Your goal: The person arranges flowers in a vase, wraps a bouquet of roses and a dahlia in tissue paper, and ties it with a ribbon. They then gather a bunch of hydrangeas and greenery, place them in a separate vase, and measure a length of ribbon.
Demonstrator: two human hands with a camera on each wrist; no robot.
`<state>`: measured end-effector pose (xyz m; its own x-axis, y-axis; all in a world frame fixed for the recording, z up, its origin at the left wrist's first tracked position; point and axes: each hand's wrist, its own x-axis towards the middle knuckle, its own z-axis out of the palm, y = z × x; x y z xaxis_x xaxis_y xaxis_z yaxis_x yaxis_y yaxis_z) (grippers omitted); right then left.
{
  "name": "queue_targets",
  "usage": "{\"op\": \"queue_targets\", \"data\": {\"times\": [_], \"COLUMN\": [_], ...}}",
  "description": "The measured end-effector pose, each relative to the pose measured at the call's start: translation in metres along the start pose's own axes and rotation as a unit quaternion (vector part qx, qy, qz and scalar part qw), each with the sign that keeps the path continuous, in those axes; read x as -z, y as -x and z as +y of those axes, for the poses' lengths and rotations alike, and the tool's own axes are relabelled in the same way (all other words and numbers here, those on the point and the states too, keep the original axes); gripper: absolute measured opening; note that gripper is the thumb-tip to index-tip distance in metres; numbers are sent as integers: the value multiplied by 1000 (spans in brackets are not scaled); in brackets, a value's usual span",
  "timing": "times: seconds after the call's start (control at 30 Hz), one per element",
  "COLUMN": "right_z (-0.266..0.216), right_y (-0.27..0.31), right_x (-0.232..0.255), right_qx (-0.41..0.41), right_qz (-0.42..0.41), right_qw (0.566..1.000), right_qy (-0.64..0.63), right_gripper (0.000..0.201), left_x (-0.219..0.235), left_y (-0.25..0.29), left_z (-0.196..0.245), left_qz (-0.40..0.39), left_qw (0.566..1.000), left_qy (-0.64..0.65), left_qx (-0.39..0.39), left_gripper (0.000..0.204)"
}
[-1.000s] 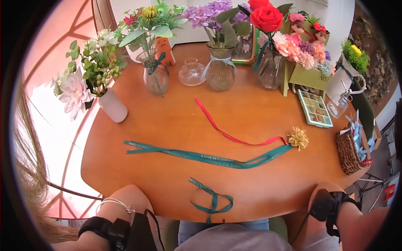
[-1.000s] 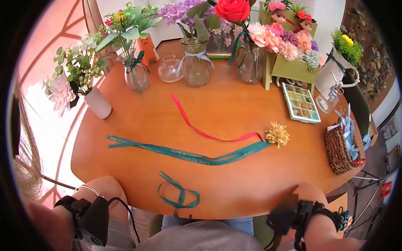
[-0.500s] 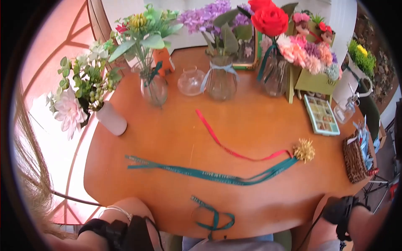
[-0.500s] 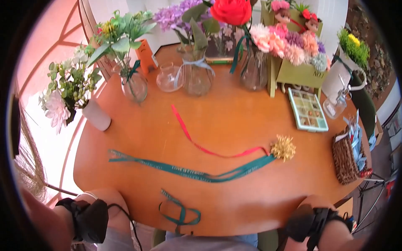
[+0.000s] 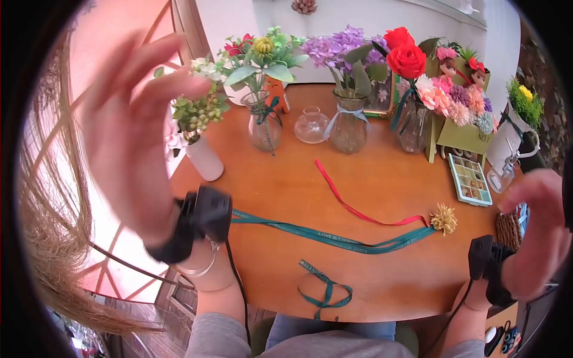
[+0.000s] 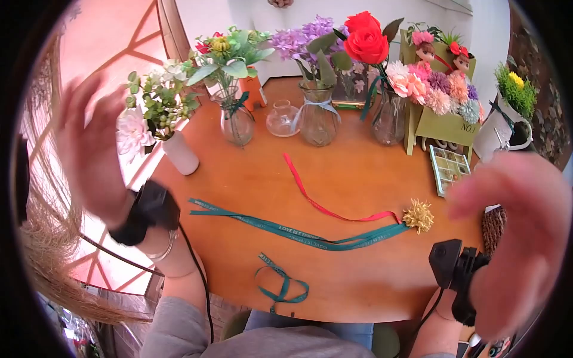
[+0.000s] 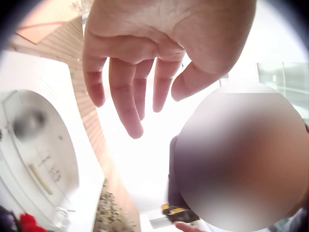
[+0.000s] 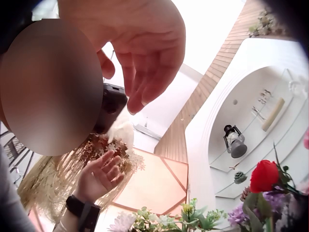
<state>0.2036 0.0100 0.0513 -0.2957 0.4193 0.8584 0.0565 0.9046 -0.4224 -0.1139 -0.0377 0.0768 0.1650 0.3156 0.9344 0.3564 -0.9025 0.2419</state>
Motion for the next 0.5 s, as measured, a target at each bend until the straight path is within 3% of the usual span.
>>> {"op": "queue_targets", "data": {"times": [0.03,0.07,0.17,0.23,0.37,0.43,0.5], "right_z": [5,10,20,28,59,71,77], "right_y": [-3,-5,-16,-23,-30,-31,-31], "right_x": [-1,-3,-1,-1,2,1,1], "right_qx": [1,1,-18,-99,-110,-101,-111], "right_qz": [12,23,-33,-30,-29,-24,-27], "right_qw": [999,997,996,993,991,992,990], "right_qy": [34,68,78,50,71,75,84], "right_gripper": [39,35,30,22,17,16,16], "left_x": [-6,-7,5,13,19,13,12], "left_y": [-3,-7,-2,2,5,5,4], "left_z": [-10,-21,-50,-63,-79,-79,-79], "left_qz": [77,102,120,102,101,108,102], "left_qw": [986,982,923,877,881,903,905], "left_qy": [-140,-147,-326,-437,-437,-340,-325], "left_qx": [50,63,163,171,155,239,254], "left_gripper": [37,26,24,24,24,25,25]}}
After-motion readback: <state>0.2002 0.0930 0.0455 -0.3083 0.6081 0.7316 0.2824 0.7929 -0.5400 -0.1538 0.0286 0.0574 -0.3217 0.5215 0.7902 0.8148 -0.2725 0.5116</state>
